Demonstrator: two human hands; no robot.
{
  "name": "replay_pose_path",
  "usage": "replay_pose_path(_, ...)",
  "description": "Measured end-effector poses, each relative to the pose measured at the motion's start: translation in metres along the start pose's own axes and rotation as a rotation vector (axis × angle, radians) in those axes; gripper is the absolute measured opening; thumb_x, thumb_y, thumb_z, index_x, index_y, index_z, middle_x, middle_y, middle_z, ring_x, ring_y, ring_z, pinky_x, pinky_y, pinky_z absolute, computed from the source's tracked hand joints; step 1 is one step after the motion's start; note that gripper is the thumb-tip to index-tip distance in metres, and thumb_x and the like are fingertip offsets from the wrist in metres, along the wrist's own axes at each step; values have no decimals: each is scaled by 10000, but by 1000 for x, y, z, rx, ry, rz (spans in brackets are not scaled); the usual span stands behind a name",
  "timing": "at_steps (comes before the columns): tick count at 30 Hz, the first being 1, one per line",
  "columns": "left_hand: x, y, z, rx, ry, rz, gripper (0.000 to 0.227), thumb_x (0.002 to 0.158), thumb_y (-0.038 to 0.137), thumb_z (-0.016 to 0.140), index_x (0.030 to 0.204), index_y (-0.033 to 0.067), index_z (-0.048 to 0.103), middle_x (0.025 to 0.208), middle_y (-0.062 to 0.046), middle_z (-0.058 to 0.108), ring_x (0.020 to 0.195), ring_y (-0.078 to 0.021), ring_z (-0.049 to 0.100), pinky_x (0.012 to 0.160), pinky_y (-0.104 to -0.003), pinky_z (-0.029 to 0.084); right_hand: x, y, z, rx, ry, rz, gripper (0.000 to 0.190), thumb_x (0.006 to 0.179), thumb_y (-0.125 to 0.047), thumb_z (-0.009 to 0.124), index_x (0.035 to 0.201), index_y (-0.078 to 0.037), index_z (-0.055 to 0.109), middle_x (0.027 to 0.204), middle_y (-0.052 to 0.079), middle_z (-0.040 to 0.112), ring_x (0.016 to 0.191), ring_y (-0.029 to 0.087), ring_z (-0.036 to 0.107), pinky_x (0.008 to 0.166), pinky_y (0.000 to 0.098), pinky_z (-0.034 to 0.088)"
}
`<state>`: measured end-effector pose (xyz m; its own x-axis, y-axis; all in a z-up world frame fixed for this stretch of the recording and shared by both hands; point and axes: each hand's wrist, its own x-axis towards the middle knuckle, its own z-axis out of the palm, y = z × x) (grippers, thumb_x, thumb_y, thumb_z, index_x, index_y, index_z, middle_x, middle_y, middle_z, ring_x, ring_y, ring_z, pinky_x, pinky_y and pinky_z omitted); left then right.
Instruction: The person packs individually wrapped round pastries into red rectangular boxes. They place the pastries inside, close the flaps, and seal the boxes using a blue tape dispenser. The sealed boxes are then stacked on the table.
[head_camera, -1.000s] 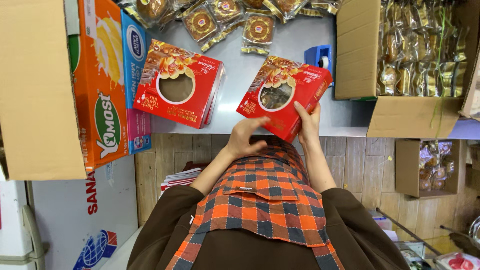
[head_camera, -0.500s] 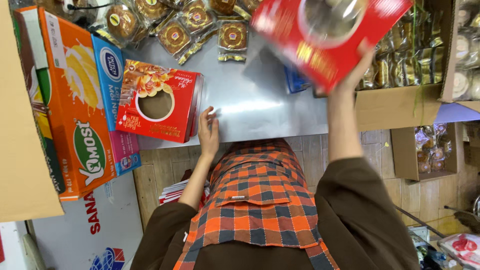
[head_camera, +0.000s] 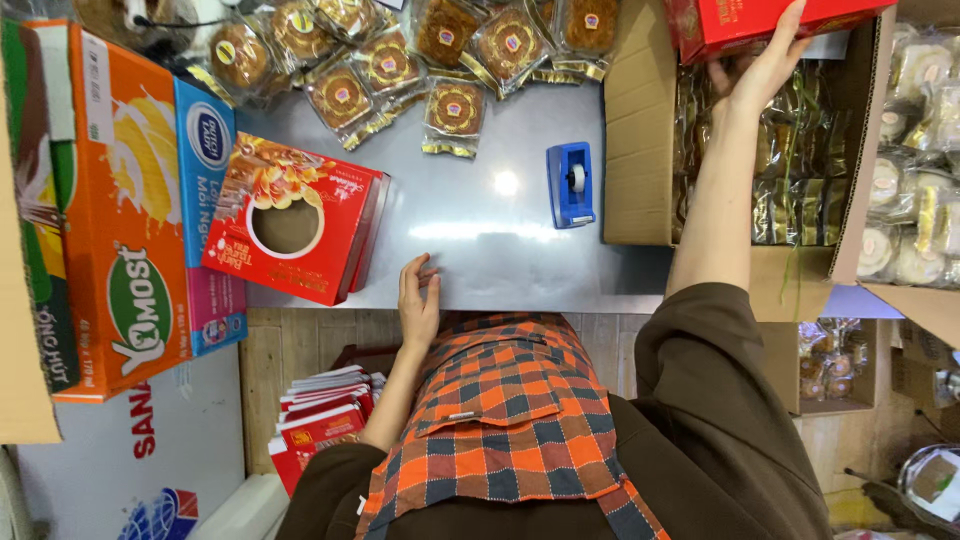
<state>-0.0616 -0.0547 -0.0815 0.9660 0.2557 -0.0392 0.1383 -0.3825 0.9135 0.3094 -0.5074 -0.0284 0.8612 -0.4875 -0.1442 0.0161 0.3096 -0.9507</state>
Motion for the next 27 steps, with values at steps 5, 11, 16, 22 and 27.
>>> replay_pose_path(5, 16, 19, 21, 10, -70, 34, 370, 1068, 173, 556, 1413, 40, 538, 1360, -140, 572, 1135, -231, 670, 983, -352, 553, -37, 1, 15, -52, -153, 240, 1150, 803, -755, 675, 1589, -156, 86, 1490, 210, 256, 1199, 364, 739, 916, 482, 650)
replay_pose_path(11, 35, 41, 33, 362, -97, 341, 447, 987, 230, 674, 1394, 80, 562, 1396, -134, 572, 1268, -322, 570, 1069, -443, 471, -151, 40, 32, 97, -519, 380, 831, 963, -680, 648, 1357, 45, 552, 1223, 157, 662, 1024, 267, 683, 876, 423, 627)
replay_pose_path(16, 77, 33, -5, 709, 172, 399, 548, 932, 283, 779, 1410, 140, 552, 1518, -163, 464, 1436, -373, 416, 1156, -557, 336, -226, 79, 38, -1185, -778, -481, 752, 821, -362, 878, 1437, -84, 547, 1602, 252, 331, 1427, 453, 382, 1175, 548, 378)
replay_pose_path(22, 95, 16, -73, 876, 263, 94, 895, 849, 342, 815, 1591, 104, 375, 1665, -218, 250, 1541, -437, 208, 1235, -606, 191, -193, 97, 43, -731, -538, -432, 945, 912, -319, 822, 1615, -80, 239, 1694, 252, 195, 1553, 458, 269, 1281, 551, 245)
replay_pose_path(27, 85, -2, -70, 961, 233, 122, 953, 867, 386, 793, 1637, 92, 315, 1704, -202, 193, 1559, -436, 201, 1249, -591, 189, -31, 54, 50, 495, -183, 220, 1189, 722, -667, 787, 1592, -217, 112, 1614, 203, 323, 1447, 404, 476, 1208, 610, 462)
